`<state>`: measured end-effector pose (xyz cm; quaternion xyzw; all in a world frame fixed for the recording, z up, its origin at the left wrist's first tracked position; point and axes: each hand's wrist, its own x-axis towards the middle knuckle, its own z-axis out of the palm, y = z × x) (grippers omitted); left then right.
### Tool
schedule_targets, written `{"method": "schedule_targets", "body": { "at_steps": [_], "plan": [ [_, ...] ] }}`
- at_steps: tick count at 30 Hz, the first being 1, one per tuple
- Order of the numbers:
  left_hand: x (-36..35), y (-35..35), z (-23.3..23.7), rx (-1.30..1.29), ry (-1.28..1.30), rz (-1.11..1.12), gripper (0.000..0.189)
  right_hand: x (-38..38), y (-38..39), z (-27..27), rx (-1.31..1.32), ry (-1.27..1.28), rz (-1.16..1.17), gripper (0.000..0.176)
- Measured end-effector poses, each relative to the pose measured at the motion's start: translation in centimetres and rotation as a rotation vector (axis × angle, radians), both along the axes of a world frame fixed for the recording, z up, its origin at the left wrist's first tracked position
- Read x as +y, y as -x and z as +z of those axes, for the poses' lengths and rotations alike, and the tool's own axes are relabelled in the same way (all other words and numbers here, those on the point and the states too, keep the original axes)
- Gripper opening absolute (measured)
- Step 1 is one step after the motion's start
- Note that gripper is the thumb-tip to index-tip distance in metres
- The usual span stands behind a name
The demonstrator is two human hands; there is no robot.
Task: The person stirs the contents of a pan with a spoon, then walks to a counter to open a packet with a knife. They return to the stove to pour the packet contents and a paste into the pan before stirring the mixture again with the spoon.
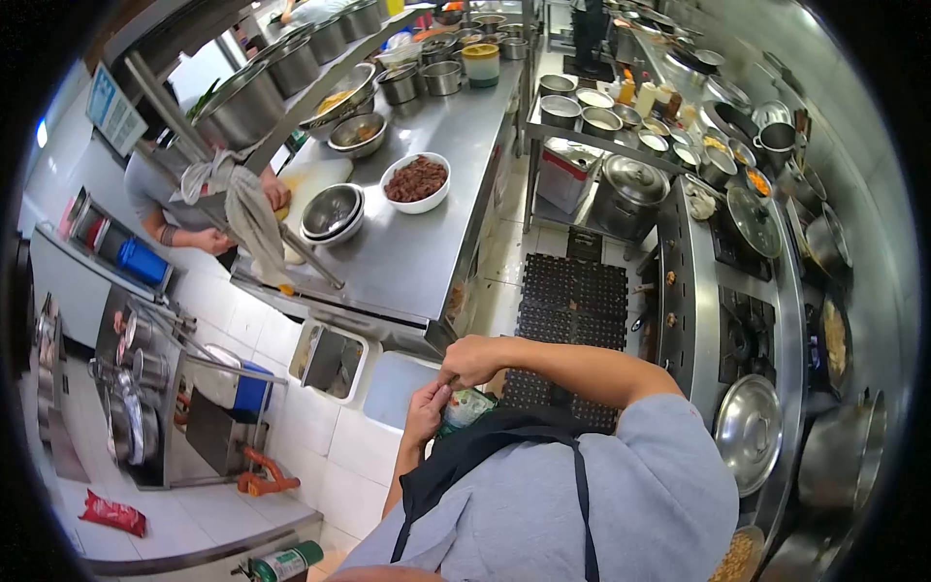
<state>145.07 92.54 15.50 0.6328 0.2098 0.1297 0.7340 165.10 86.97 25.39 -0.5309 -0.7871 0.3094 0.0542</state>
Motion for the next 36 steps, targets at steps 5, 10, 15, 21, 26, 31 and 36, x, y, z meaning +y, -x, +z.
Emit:
{"method": "schedule_targets", "body": {
  "at_steps": [5, 10, 15, 21, 26, 31, 36],
  "plan": [
    [1.9, -2.1, 1.0, 0.043, 0.033, -0.197, 0.027, -1.7, -1.5, 0.5, 0.031, -0.088, -0.08, 0.021],
    [1.5, -6.4, 2.2, 0.058, -0.259, -0.354, 0.02, -4.5, -2.0, -2.1, -0.138, -0.17, -0.404, 0.028],
    [0.3, -8.8, 1.5, -0.295, -0.702, -0.296, 0.016, -7.5, -2.8, -3.9, -0.044, -0.218, -0.549, 0.025],
    [-1.7, -8.8, 0.7, -0.285, -0.682, -0.14, 0.017, -7.9, -1.8, -4.5, 0.126, -0.157, -0.828, 0.024],
    [-1.4, -9.4, 0.8, -0.337, -0.697, 0.173, 0.018, -4.6, -1.5, -2.7, 0.21, -0.252, -0.954, 0.026],
    [0.0, -8.9, 2.4, -0.304, -0.856, 0.426, 0.019, -1.4, -1.6, -2.3, 0.223, -0.213, -0.94, 0.033],
    [2.1, -7.6, 3.9, -0.321, -1.033, 0.64, 0.015, 2.2, 0.4, 0.3, 0.239, -0.248, -0.847, 0.035]
  ]
}}
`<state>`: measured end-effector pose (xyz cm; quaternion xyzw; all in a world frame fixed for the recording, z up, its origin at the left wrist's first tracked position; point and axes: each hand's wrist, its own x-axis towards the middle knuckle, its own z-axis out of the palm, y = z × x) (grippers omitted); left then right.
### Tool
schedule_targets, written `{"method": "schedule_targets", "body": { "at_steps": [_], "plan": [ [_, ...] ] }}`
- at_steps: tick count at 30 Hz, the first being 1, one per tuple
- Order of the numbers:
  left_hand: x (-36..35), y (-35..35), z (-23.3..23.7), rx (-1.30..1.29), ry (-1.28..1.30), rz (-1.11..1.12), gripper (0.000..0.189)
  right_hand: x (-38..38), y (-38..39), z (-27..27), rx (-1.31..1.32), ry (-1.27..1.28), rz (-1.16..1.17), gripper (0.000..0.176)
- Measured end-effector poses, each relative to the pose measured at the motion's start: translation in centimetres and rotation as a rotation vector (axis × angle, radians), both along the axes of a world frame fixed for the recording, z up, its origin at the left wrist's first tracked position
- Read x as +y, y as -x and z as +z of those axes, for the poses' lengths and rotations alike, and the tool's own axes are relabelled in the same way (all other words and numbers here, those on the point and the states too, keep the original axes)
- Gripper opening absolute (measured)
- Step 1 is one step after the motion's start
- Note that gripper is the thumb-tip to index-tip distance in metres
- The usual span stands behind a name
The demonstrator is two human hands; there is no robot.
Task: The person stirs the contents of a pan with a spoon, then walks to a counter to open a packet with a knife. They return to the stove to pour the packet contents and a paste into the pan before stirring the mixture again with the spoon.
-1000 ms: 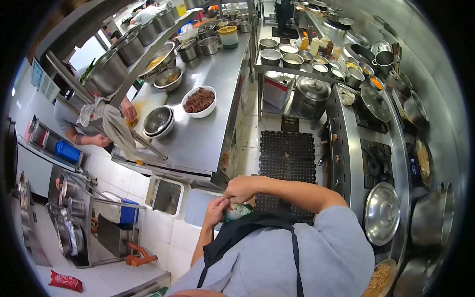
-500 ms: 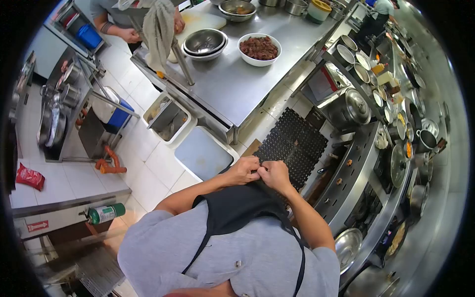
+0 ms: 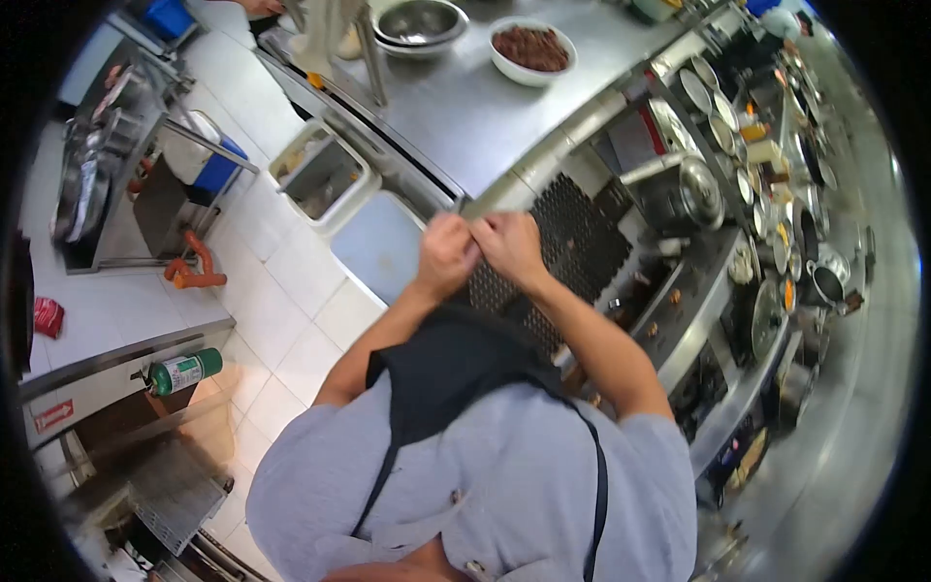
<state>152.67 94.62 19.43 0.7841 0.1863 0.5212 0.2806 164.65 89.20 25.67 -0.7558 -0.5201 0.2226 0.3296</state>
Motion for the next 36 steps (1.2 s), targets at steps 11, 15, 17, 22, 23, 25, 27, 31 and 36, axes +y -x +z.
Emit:
{"method": "schedule_targets", "body": {
  "at_steps": [11, 15, 17, 22, 23, 25, 27, 31, 36],
  "plan": [
    [1.1, 4.7, 3.6, 0.121, 0.482, 0.107, 0.008, 6.5, -1.7, 0.9, 0.53, 0.167, 0.457, 0.02],
    [-0.5, 7.1, 3.4, 0.148, 0.569, 0.266, 0.013, 8.8, -1.2, 1.1, 0.399, 0.048, 0.474, 0.023],
    [-1.7, 9.3, 2.4, 0.103, 0.584, 0.4, 0.012, 10.1, -0.8, -0.6, 0.414, 0.087, 0.549, 0.027],
    [-3.6, 17.0, 1.4, 0.023, 0.671, 0.57, 0.013, 12.2, 3.3, -1.8, 0.262, 0.152, 0.721, 0.031],
    [-4.0, 18.5, 1.4, 0.033, 0.687, 0.625, 0.012, 13.0, 4.2, -1.3, 0.115, 0.1, 0.78, 0.027],
    [-4.3, 21.1, 0.4, -0.051, 0.697, 0.775, 0.013, 15.9, 6.4, -0.7, -0.038, 0.035, 0.843, 0.023],
    [-3.9, 23.5, -0.6, -0.18, 0.761, 0.832, 0.014, 20.1, 9.2, -1.0, -0.26, -0.009, 0.926, 0.019],
    [-1.8, 30.2, -3.0, -0.389, 0.983, 0.929, 0.013, 32.3, 15.1, -3.4, -0.632, -0.128, 0.983, 0.019],
    [4.1, 39.1, -6.1, -0.455, 1.117, 0.796, 0.015, 49.5, 19.3, -5.5, -1.132, -0.176, 0.866, 0.02]
  ]
}}
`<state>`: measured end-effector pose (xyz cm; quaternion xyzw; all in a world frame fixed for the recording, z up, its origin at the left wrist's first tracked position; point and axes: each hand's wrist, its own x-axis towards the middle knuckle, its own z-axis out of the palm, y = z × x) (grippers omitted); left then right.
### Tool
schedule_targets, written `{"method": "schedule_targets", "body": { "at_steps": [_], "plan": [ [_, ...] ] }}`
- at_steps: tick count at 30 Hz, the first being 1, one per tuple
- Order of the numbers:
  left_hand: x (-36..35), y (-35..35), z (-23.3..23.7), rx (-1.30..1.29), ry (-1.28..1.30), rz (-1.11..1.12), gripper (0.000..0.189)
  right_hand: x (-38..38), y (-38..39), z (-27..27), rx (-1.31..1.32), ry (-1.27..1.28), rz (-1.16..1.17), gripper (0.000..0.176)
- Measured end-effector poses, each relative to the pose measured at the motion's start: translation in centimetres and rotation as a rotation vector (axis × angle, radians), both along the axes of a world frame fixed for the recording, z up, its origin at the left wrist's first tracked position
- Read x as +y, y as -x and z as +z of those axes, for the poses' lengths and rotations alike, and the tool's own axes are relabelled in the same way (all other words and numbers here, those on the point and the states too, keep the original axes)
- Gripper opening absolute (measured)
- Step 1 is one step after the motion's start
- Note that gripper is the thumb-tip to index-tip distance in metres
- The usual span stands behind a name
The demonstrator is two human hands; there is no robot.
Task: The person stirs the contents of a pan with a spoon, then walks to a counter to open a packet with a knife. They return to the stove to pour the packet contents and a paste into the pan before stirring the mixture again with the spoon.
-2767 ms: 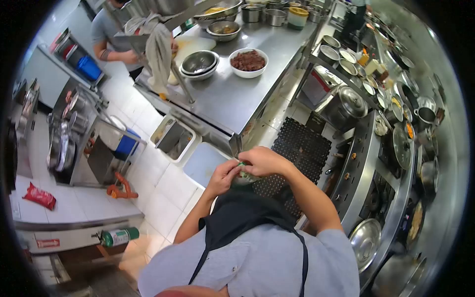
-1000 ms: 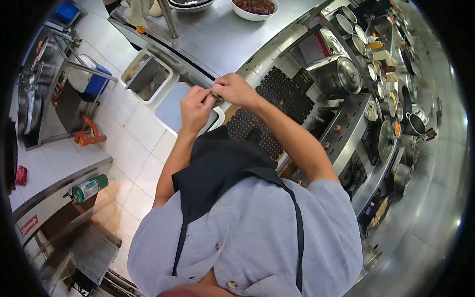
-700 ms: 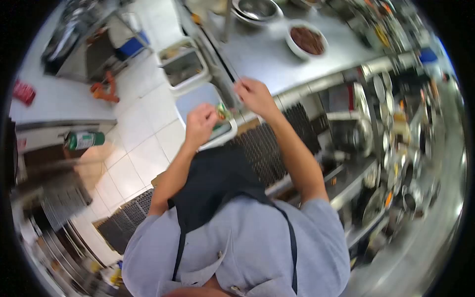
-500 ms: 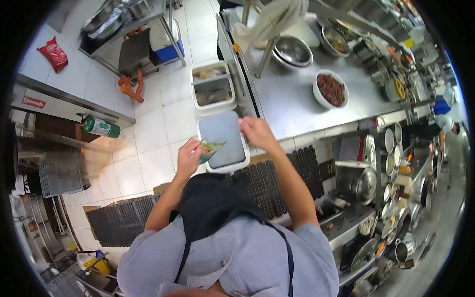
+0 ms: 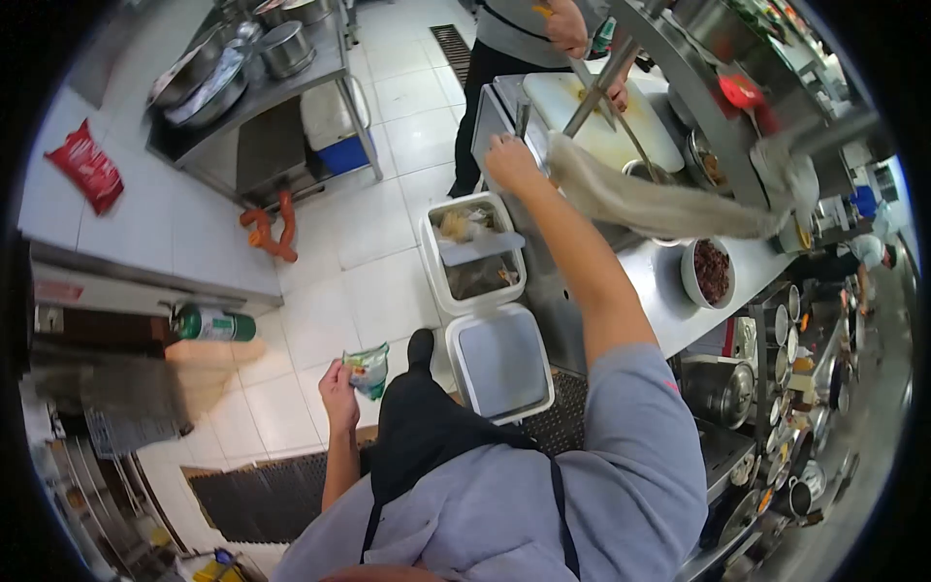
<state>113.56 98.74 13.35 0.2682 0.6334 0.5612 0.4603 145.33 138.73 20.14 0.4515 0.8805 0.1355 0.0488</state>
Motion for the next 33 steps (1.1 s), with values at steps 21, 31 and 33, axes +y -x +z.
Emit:
{"method": "schedule_targets", "body": {
  "at_steps": [21, 31, 33],
  "plan": [
    [15.0, 4.6, -0.9, 0.135, -0.046, -0.319, 0.018, -2.0, -4.2, 11.2, -0.896, -0.257, -0.077, 0.02],
    [17.4, -2.6, 4.4, 0.5, -0.377, -0.273, 0.022, -20.7, -4.3, 23.5, -0.182, -0.312, -0.507, 0.023],
    [17.3, -3.5, 6.0, 0.583, -0.332, -0.266, 0.021, -24.3, -4.0, 22.8, 0.092, -0.121, -0.635, 0.03]
  ]
}}
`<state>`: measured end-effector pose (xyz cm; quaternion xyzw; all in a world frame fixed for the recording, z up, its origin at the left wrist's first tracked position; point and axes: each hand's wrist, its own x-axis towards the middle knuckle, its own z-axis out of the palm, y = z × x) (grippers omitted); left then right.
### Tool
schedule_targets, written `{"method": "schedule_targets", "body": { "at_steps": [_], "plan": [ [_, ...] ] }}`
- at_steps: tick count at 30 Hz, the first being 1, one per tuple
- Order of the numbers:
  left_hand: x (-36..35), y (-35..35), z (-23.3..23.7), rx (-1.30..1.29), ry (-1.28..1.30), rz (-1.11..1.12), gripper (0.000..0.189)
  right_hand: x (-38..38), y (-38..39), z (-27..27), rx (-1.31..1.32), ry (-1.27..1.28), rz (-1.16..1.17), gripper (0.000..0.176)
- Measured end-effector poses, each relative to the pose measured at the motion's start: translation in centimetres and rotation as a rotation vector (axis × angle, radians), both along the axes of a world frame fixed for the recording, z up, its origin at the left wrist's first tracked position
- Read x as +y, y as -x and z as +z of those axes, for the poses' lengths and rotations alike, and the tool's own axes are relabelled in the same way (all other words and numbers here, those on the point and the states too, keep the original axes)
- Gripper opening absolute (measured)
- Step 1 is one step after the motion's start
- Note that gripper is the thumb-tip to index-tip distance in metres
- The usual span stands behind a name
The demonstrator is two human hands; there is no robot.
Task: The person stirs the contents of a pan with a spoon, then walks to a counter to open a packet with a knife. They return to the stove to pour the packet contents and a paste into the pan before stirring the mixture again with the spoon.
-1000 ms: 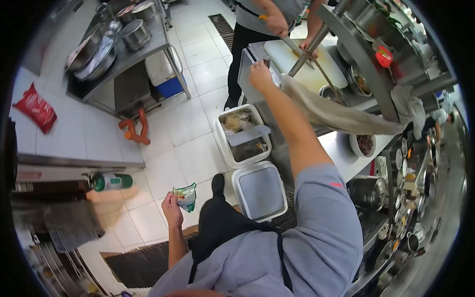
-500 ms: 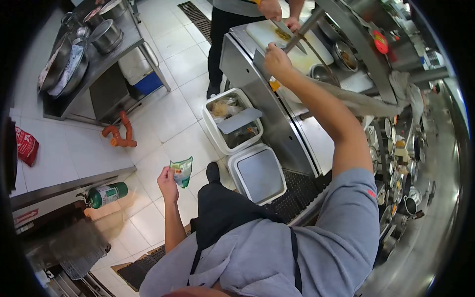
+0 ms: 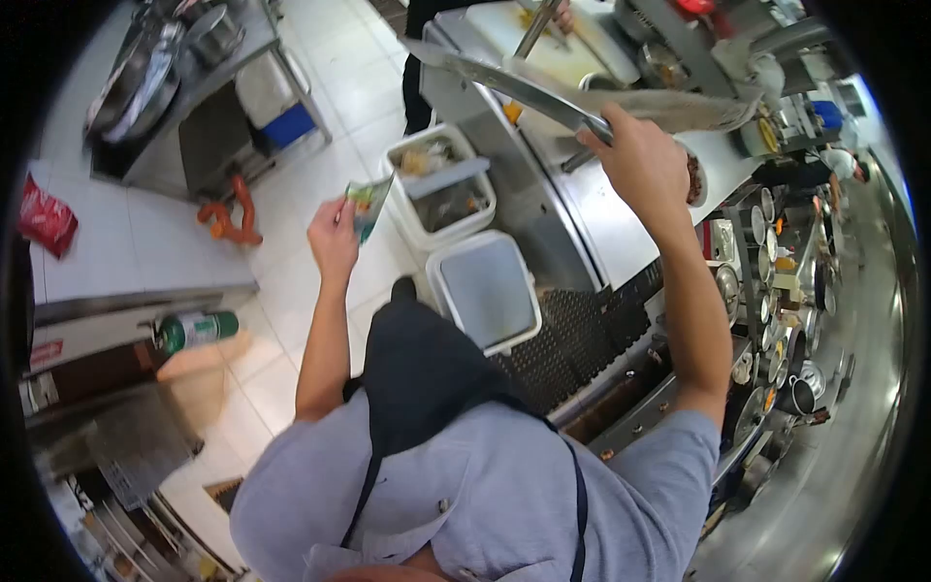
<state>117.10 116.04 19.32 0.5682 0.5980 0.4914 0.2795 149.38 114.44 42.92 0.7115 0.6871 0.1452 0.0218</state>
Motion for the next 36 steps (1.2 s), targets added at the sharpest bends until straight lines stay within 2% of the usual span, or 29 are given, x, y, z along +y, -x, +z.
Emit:
{"method": "schedule_targets", "body": {
  "at_steps": [2, 3, 4, 5, 6, 7, 9, 12, 19, 25, 31, 36],
  "plan": [
    [-0.2, -0.7, 1.1, 0.021, -0.013, -0.008, 0.02, -2.8, -0.3, -2.3, 0.335, 0.11, -0.033, 0.043],
    [-0.3, -1.1, 1.7, 0.023, -0.006, 0.005, 0.02, -4.0, -0.3, -4.2, 0.629, 0.135, -0.03, 0.047],
    [-0.5, -1.5, 2.2, 0.056, 0.001, -0.016, 0.018, -5.8, 0.5, -5.8, 0.842, 0.04, 0.062, 0.047],
    [-0.8, -1.9, 2.7, 0.087, 0.006, -0.039, 0.017, -6.9, 1.1, -6.9, 0.852, 0.079, 0.049, 0.045],
    [-1.1, -2.3, 3.1, 0.137, -0.009, -0.044, 0.016, -7.9, 2.3, -6.7, 0.968, 0.146, 0.069, 0.044],
    [-1.3, -2.4, 3.1, 0.136, -0.005, -0.044, 0.016, -8.7, 3.2, -7.2, 1.037, 0.088, 0.164, 0.036],
    [-1.5, -2.9, 3.2, 0.266, -0.095, -0.089, 0.018, -9.9, 3.9, -8.0, 0.94, 0.23, 0.051, 0.033],
    [-2.1, -3.7, 3.7, 0.34, -0.058, -0.113, 0.015, -11.1, 5.2, -7.6, 0.816, 0.306, 0.011, 0.033],
    [-2.7, -4.8, 2.7, 0.335, -0.058, -0.171, 0.013, -13.0, 5.0, -8.9, 0.598, 0.223, 0.146, 0.033],
    [-3.3, -5.7, 2.3, 0.375, -0.054, -0.173, 0.013, -13.5, 4.9, -8.2, 0.408, 0.247, 0.162, 0.034],
    [-3.7, -6.1, 0.7, 0.479, -0.079, -0.196, 0.01, -13.2, 6.7, -9.3, 0.361, 0.246, 0.162, 0.034],
    [-3.8, -5.4, -0.8, 0.37, -0.08, -0.166, 0.011, -13.5, 7.2, -10.1, 0.347, 0.294, 0.15, 0.033]
  ]
}}
